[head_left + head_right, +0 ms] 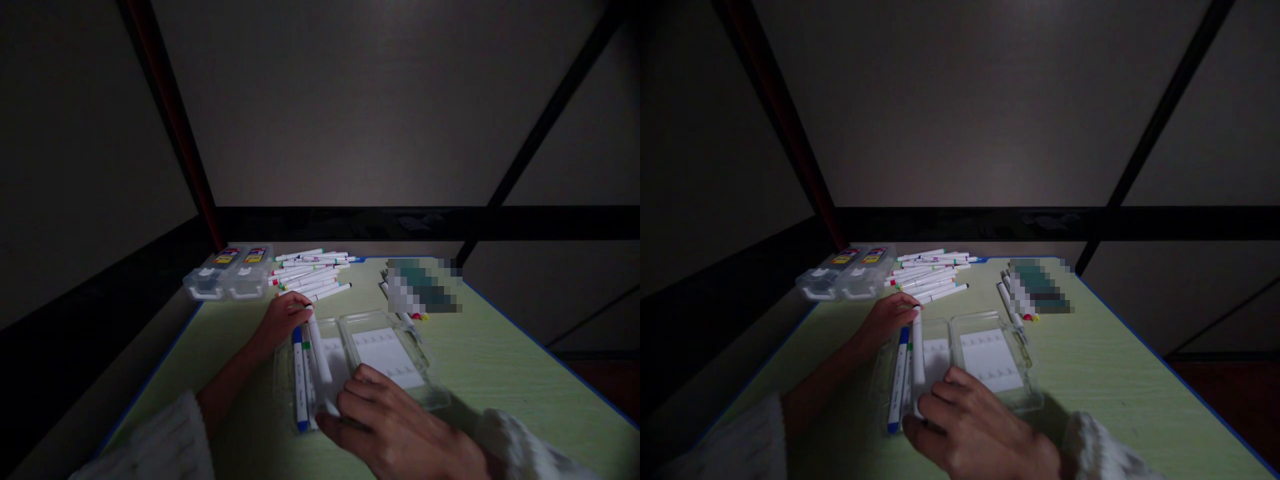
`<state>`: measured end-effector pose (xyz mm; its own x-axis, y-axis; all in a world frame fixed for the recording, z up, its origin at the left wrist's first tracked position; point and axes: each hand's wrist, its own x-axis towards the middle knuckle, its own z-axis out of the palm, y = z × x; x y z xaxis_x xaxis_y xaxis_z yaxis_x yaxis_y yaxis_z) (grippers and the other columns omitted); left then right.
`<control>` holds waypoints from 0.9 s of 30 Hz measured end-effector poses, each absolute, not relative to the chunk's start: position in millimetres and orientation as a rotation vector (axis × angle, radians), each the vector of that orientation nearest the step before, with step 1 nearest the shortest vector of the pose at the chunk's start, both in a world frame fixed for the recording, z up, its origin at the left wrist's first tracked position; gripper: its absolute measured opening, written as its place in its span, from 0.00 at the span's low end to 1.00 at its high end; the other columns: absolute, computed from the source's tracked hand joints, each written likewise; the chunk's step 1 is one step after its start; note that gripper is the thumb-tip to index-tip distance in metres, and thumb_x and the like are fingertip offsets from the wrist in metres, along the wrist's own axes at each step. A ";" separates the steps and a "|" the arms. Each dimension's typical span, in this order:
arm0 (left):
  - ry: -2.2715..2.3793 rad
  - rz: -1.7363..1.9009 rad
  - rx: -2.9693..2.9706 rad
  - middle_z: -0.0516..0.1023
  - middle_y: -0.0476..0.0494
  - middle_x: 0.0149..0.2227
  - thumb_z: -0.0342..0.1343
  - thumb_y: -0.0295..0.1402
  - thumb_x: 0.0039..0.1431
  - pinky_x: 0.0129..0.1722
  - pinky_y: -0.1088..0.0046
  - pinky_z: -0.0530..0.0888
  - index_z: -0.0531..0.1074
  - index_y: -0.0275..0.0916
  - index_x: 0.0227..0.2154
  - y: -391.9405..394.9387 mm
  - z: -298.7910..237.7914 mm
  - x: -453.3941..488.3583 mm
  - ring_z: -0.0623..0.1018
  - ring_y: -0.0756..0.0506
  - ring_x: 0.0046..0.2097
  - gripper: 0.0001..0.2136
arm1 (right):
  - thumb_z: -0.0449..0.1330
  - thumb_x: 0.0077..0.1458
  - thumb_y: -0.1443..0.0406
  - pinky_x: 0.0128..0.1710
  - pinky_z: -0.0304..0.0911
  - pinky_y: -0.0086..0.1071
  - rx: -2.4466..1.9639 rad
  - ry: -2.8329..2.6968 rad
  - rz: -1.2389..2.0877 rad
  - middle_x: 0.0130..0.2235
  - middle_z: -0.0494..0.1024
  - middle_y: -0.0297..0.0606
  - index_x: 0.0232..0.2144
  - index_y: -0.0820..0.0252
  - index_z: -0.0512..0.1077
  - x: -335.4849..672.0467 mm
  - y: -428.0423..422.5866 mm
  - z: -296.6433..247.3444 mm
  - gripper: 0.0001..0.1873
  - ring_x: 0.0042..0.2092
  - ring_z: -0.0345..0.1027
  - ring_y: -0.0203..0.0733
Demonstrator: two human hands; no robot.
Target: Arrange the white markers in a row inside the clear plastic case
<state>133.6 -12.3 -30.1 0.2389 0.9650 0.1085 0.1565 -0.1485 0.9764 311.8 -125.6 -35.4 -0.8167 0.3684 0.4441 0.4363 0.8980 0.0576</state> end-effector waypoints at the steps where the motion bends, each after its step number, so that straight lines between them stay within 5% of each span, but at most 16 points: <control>1: 1.100 1.044 1.521 0.73 0.49 0.24 0.57 0.31 0.38 0.27 0.76 0.66 0.68 0.35 0.23 -12.6 -29.9 134.1 0.72 0.50 0.26 0.08 | 0.47 0.58 0.68 0.33 0.49 0.33 -0.580 -2.633 -0.219 0.26 0.66 0.33 0.40 0.62 0.67 311.6 -125.4 -35.0 0.11 0.30 0.55 0.37; 11: 1.134 0.994 1.462 0.67 0.56 0.16 0.59 0.30 0.36 0.19 0.80 0.63 0.63 0.36 0.23 -15.7 -32.1 135.5 0.70 0.52 0.20 0.10 | 0.48 0.58 0.67 0.35 0.48 0.33 -0.586 -2.667 -0.206 0.26 0.65 0.32 0.33 0.60 0.68 310.2 -127.5 -32.5 0.08 0.30 0.54 0.36; 18: 1.077 0.964 1.429 0.72 0.51 0.21 0.60 0.31 0.35 0.24 0.77 0.66 0.66 0.35 0.22 -20.3 -26.8 133.9 0.73 0.50 0.25 0.10 | 0.49 0.58 0.66 0.36 0.48 0.35 -0.589 -2.704 -0.171 0.28 0.66 0.32 0.40 0.57 0.67 311.0 -127.9 -36.3 0.09 0.32 0.56 0.37; 27: 1.188 0.979 1.627 0.76 0.45 0.26 0.59 0.28 0.35 0.30 0.74 0.69 0.73 0.34 0.23 -15.3 -28.7 136.4 0.73 0.48 0.29 0.07 | 0.48 0.58 0.67 0.36 0.47 0.34 -0.593 -2.705 -0.151 0.28 0.65 0.33 0.35 0.59 0.67 308.1 -126.9 -31.7 0.08 0.32 0.55 0.37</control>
